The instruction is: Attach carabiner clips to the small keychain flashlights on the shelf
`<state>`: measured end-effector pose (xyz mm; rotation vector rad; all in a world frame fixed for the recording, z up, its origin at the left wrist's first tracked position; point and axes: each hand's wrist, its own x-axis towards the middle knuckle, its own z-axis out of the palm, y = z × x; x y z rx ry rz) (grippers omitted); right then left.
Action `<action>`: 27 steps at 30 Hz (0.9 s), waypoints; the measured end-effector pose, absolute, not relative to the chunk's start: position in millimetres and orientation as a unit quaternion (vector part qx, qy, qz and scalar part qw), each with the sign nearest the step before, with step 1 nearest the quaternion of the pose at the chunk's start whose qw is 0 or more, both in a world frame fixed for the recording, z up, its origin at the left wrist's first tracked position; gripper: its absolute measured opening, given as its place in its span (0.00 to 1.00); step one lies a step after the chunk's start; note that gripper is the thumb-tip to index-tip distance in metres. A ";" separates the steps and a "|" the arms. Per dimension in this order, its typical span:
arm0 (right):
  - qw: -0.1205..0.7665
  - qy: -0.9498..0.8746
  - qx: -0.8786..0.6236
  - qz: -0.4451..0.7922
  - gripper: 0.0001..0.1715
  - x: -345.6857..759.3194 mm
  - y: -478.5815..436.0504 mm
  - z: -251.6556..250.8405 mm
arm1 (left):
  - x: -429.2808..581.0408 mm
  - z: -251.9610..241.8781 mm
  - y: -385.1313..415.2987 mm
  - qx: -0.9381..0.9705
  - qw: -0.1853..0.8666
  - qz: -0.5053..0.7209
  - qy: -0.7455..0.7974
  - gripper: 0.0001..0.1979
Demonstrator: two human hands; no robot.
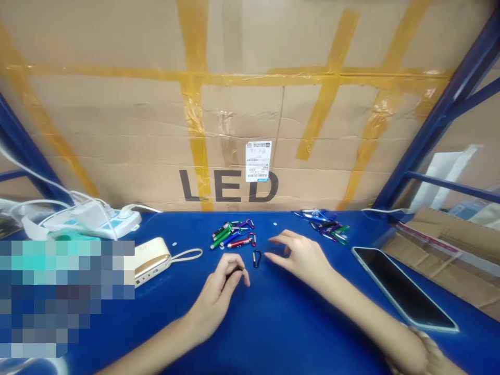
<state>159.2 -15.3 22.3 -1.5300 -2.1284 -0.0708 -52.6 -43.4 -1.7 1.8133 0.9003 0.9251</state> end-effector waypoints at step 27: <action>0.485 -0.675 -0.398 0.388 0.13 126.8 -38.9 17.1 | -51.2 2.0 -41.4 0.748 0.375 0.378 0.397 0.10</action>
